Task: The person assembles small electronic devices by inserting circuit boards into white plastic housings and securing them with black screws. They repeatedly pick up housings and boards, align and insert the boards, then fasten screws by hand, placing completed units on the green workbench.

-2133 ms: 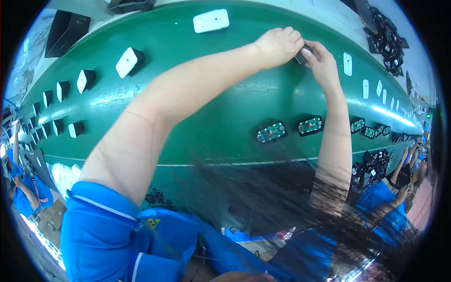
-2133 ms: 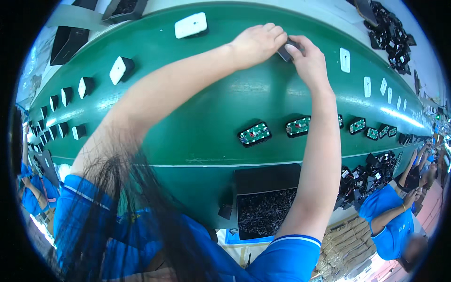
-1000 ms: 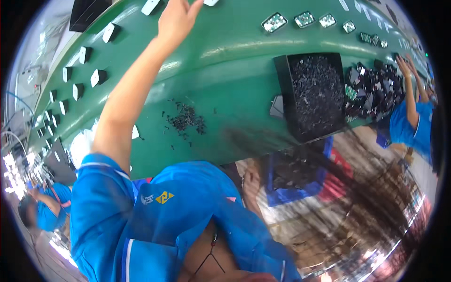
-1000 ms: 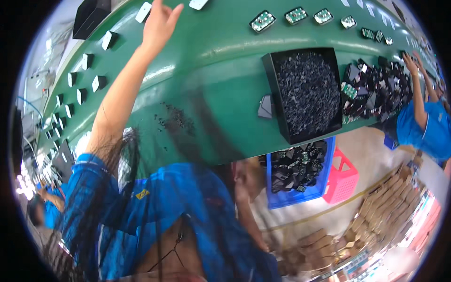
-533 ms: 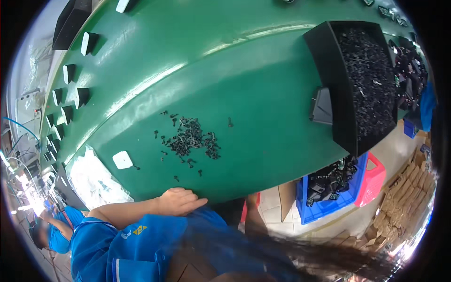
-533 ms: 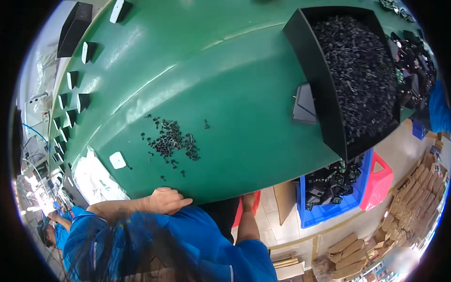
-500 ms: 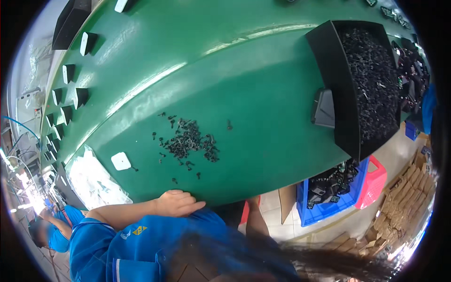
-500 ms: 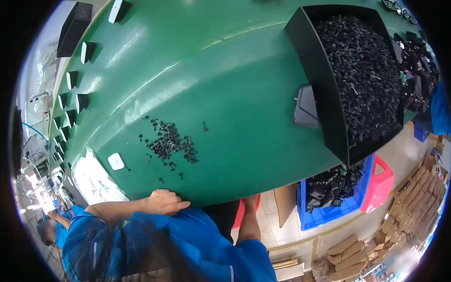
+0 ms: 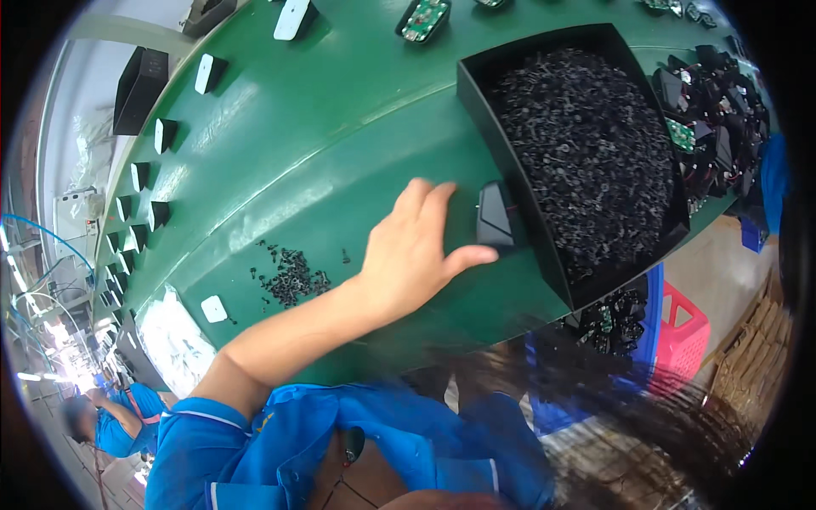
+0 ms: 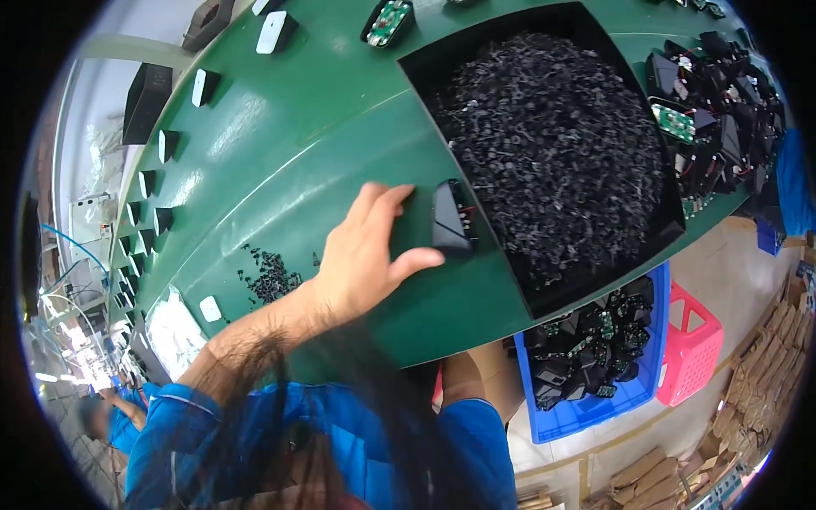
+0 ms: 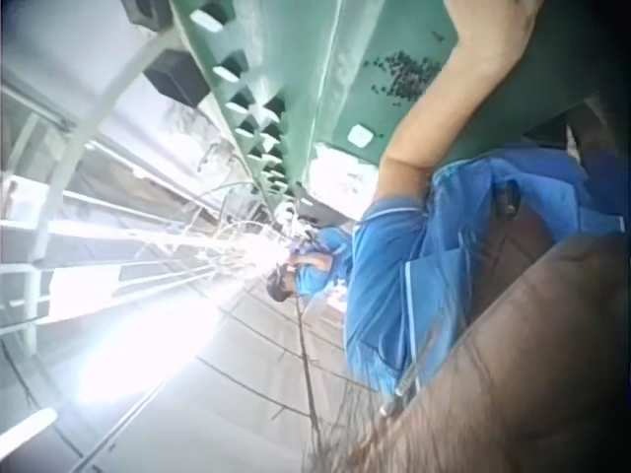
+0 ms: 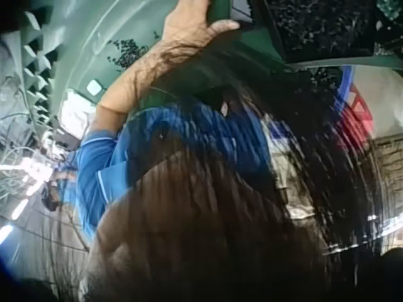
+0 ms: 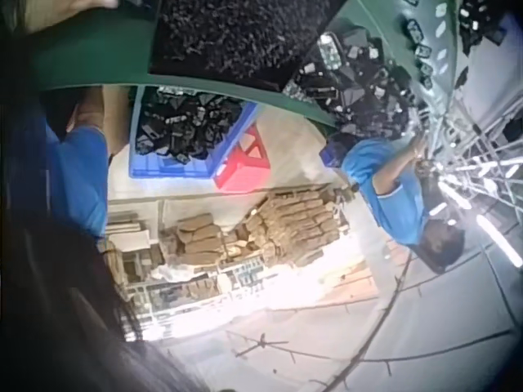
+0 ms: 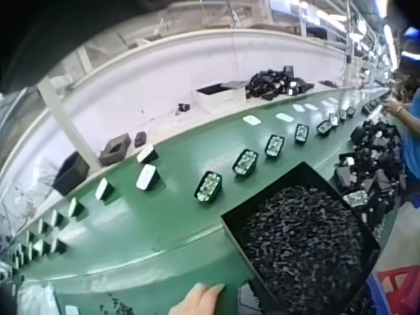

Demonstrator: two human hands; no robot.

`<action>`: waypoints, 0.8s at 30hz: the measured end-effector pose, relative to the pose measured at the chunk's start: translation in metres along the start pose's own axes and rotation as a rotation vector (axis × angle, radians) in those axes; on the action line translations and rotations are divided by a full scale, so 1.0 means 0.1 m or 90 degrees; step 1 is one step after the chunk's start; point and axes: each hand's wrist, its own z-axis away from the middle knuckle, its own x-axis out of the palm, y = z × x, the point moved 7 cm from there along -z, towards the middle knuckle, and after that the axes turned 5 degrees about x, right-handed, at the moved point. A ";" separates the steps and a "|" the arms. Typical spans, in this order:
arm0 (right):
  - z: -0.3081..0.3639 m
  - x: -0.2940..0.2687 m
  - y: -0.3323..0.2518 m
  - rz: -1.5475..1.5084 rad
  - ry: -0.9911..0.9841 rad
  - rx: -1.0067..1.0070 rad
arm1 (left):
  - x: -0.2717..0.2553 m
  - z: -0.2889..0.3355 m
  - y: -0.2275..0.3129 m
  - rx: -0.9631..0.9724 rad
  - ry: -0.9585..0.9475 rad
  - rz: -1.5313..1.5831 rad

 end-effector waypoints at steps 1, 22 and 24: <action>-0.05 -0.01 -0.05 0.010 0.002 -0.015 | 0.06 -0.12 0.10 0.055 0.029 -0.032; 4.14 -0.50 -1.87 0.090 -0.194 -1.330 | -0.06 2.22 0.17 0.099 -0.343 1.112; 4.41 -0.41 -1.81 0.175 -0.236 -1.392 | -0.09 2.38 0.17 0.121 -0.343 1.107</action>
